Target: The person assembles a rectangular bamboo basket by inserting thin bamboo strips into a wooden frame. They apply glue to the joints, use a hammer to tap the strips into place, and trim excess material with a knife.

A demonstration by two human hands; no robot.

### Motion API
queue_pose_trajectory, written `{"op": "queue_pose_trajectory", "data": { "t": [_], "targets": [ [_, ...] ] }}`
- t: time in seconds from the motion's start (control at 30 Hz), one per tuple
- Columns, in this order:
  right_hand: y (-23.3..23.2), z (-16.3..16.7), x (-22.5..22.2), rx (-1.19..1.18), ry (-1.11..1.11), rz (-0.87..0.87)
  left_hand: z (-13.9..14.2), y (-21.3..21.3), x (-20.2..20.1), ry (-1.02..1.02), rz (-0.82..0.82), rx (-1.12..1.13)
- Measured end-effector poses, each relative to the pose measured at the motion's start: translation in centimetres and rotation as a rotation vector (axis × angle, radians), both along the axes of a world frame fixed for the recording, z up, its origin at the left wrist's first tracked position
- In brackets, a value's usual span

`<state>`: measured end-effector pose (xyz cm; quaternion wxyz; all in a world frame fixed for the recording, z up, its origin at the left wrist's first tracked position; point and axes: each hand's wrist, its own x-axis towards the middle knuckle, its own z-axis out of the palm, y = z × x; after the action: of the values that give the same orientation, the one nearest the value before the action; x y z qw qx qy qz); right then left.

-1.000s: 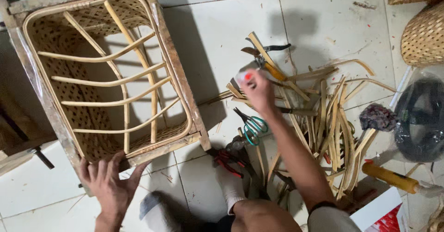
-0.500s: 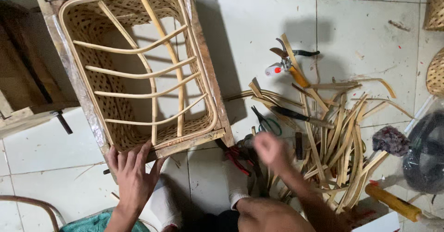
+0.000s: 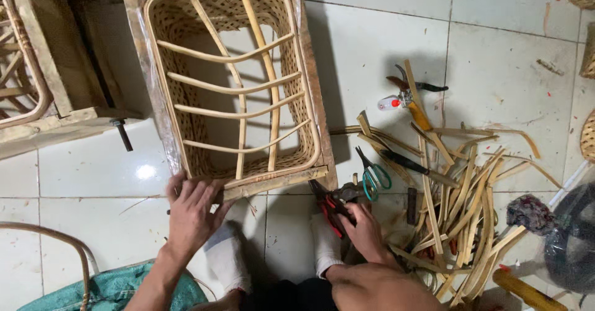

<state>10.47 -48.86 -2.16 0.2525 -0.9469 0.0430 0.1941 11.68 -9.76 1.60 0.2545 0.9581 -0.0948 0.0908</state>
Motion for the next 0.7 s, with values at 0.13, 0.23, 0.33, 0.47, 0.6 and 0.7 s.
{"op": "queue_pose_trajectory", "data": {
  "t": [0.13,0.23,0.33,0.47,0.6,0.7],
  "targets": [
    [-0.8,0.0,-0.2,-0.044,-0.227,-0.097,0.0,-0.6,-1.5,0.006,0.014,-0.034],
    [-1.7,-0.5,0.8,0.009,-0.092,-0.179,-0.2,-0.4,-2.0,0.016,-0.001,-0.050],
    [-2.6,-0.1,2.2,0.103,0.079,-0.172,-0.2,-0.4,-2.2,0.051,-0.006,-0.036],
    [-2.4,1.2,3.1,0.108,0.181,-0.195,0.1,-0.7,-2.6,-0.008,0.004,-0.043],
    [-0.4,3.0,1.6,-0.070,0.339,-0.126,0.1,-0.9,-3.2,-0.168,0.088,-0.073],
    [0.6,3.3,0.7,0.150,-0.024,0.138,-0.5,-1.0,-3.8,-0.247,0.239,-0.182]
  ]
}}
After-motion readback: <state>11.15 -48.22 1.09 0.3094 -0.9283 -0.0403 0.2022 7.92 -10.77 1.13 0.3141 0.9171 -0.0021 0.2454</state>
